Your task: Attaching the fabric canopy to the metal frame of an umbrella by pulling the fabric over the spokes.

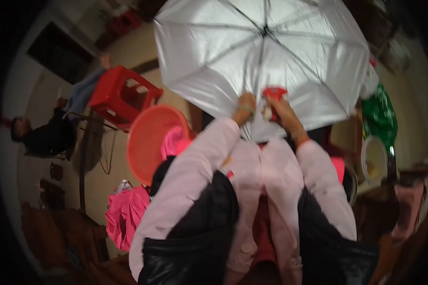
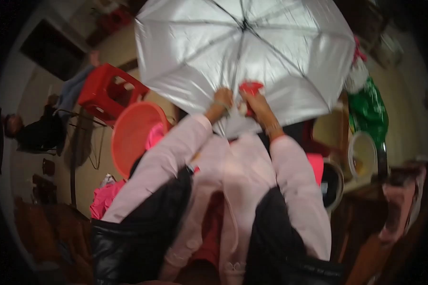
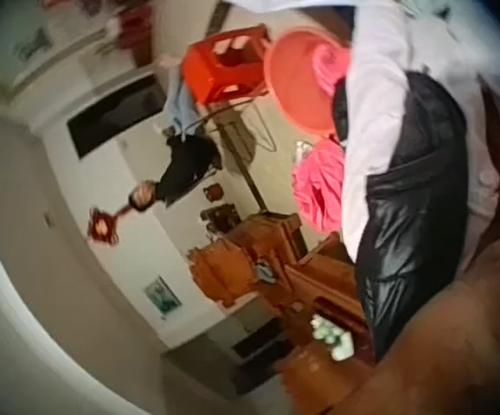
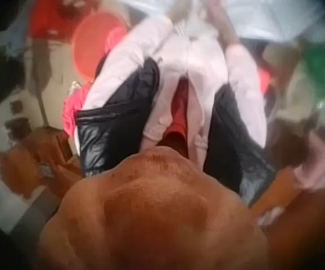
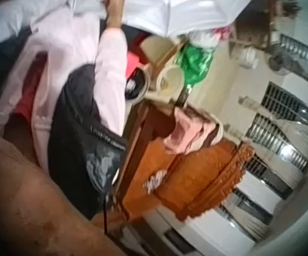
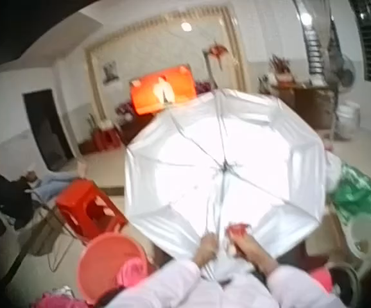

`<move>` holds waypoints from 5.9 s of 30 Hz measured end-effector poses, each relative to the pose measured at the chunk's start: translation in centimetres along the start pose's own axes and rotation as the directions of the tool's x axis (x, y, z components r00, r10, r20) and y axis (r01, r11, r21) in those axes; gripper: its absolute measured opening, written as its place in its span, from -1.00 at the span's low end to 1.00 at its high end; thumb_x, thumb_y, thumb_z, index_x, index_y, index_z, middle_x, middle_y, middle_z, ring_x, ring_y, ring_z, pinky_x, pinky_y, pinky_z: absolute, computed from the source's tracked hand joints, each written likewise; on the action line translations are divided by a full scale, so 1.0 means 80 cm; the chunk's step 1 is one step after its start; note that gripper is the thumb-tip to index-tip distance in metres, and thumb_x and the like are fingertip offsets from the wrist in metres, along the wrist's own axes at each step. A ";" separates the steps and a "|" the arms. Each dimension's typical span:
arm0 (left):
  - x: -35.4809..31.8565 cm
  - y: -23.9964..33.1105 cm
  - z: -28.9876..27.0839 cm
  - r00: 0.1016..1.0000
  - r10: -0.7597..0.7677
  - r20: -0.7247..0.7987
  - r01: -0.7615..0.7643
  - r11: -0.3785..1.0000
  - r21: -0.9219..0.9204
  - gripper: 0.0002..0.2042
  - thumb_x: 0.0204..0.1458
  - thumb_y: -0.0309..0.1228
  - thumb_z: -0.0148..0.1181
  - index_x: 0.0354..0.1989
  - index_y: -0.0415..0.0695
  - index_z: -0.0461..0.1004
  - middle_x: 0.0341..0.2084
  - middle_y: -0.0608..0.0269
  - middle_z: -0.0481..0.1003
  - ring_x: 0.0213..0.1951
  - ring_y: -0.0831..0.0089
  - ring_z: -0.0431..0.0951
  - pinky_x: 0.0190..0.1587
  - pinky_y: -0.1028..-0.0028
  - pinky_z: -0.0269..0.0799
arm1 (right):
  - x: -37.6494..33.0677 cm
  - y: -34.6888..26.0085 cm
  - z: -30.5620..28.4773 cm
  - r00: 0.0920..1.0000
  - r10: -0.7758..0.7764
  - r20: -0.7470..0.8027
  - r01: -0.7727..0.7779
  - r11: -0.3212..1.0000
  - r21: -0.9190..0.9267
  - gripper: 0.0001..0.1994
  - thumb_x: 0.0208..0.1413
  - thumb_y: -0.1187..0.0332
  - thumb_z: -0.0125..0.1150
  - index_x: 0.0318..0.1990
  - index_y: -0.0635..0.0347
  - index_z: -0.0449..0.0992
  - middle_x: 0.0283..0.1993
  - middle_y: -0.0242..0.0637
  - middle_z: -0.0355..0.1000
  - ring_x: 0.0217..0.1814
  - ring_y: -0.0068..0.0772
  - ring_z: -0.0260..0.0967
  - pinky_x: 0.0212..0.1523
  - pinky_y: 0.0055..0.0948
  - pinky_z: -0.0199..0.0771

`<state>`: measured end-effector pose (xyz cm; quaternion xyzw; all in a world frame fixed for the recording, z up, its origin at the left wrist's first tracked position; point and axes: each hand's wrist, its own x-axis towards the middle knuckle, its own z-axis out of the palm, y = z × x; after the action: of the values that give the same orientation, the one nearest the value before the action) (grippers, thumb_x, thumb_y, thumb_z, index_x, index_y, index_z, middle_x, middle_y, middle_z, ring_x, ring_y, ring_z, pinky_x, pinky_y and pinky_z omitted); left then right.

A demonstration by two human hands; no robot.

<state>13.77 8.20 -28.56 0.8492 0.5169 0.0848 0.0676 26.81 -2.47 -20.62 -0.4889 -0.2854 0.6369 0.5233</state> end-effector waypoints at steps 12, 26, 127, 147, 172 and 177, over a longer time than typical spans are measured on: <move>-0.030 0.016 -0.004 0.921 -0.376 0.096 0.329 0.623 -0.710 -0.83 -0.15 -0.43 -0.03 -0.56 -0.19 0.51 -0.66 0.04 0.48 -0.47 0.21 0.54 -0.31 0.35 0.42 | 0.014 0.026 0.015 0.992 -0.010 -0.130 -0.009 0.989 -0.149 -0.79 -0.06 0.40 0.02 -0.24 0.25 0.29 -0.49 -0.27 0.35 -0.58 -0.43 0.37 -0.64 -0.40 0.40; -0.023 0.015 -0.003 0.925 -0.375 0.066 0.287 0.572 -0.769 -0.84 -0.12 -0.53 -0.05 -0.48 -0.26 0.49 -0.75 0.14 0.45 -0.72 0.44 0.46 -0.67 0.45 0.38 | 0.001 0.023 0.021 0.993 0.115 0.009 -0.115 0.993 -0.008 -0.83 -0.08 0.49 -0.06 -0.28 0.31 0.29 -0.56 -0.19 0.35 -0.58 -0.32 0.37 -0.59 -0.37 0.42; -0.038 0.002 -0.027 0.982 -0.113 0.150 0.184 0.432 -0.883 -0.77 -0.06 -0.44 -0.11 -0.64 -0.27 0.42 -0.80 0.17 0.39 -0.76 0.43 0.41 -0.75 0.41 0.29 | 0.013 0.036 -0.006 0.934 0.198 0.296 -0.287 0.910 0.299 -0.81 0.02 0.41 -0.03 -0.22 0.31 0.33 -0.36 -0.17 0.40 -0.46 -0.31 0.41 -0.37 -0.25 0.50; -0.034 0.011 -0.025 0.985 -0.125 0.121 0.172 0.591 -0.788 -0.74 -0.13 -0.45 -0.13 -0.71 -0.27 0.45 -0.77 0.10 0.45 -0.69 0.32 0.49 -0.54 0.37 0.43 | 0.003 0.025 -0.010 0.923 0.266 0.276 -0.319 0.933 0.165 -0.74 0.02 0.41 -0.10 -0.10 0.21 0.29 -0.29 -0.15 0.41 -0.36 -0.27 0.45 -0.28 -0.20 0.50; -0.036 0.017 -0.030 0.975 -0.128 0.185 0.224 0.491 -0.842 -0.83 -0.04 -0.49 -0.12 -0.51 -0.31 0.39 -0.74 0.14 0.40 -0.74 0.40 0.41 -0.73 0.41 0.34 | -0.006 0.018 0.000 0.942 0.223 0.253 -0.301 0.892 0.337 -0.84 -0.10 0.60 -0.09 -0.30 0.40 0.28 -0.47 -0.14 0.31 -0.50 -0.21 0.37 -0.43 -0.28 0.50; -0.039 0.019 -0.029 0.961 -0.152 0.232 0.275 0.420 -0.865 -0.83 -0.04 -0.50 -0.12 -0.52 -0.31 0.40 -0.75 0.15 0.39 -0.77 0.42 0.40 -0.73 0.43 0.33 | 0.002 0.029 -0.007 0.939 0.226 0.260 -0.304 0.899 0.315 -0.77 -0.04 0.50 -0.09 -0.19 0.40 0.26 -0.39 -0.06 0.37 -0.46 -0.20 0.41 -0.34 -0.23 0.49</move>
<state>13.15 4.78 -26.19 0.6178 0.4941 0.2830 0.5423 26.43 -3.07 -22.89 -0.3497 -0.1530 0.7926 0.4754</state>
